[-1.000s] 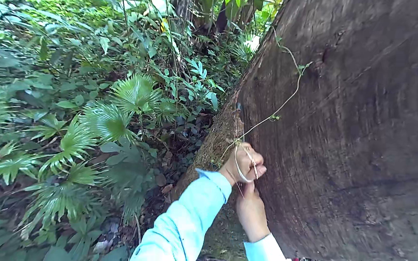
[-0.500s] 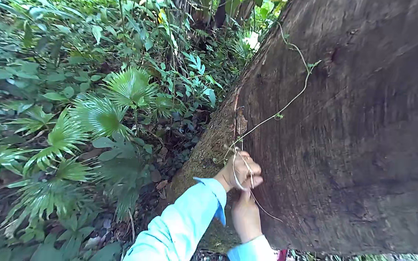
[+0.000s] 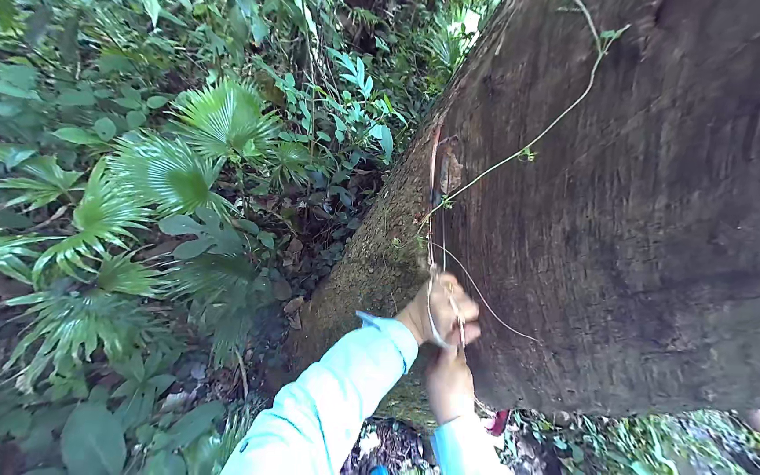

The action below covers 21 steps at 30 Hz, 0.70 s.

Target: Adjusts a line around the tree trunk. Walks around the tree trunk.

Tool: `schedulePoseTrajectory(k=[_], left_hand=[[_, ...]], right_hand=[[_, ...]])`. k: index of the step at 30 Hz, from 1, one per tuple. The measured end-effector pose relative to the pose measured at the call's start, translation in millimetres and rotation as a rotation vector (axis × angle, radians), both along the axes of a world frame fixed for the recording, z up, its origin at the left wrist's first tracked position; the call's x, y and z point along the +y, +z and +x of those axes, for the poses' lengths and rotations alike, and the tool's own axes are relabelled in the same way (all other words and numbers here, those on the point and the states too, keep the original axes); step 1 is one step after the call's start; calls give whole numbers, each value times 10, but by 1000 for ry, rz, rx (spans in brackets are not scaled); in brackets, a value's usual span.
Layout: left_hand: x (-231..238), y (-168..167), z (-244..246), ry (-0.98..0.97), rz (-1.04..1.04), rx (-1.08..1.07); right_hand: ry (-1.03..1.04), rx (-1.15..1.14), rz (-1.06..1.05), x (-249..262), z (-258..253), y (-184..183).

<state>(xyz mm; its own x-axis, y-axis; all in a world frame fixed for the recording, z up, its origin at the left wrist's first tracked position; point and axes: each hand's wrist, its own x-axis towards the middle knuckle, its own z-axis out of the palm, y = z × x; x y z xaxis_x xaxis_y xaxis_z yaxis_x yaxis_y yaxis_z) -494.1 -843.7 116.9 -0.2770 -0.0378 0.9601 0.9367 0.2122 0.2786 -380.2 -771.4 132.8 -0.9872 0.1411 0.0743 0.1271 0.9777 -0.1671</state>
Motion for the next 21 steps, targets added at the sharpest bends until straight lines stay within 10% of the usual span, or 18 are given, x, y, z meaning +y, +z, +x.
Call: schedulePoseTrajectory(k=[15,21], left_hand=[[-2,422,331,-163,-14,-79],[100,259,339,-129,26,0]], right_hand=[[81,-145,53,44,505,931],[74,-69,34,89,588,689]])
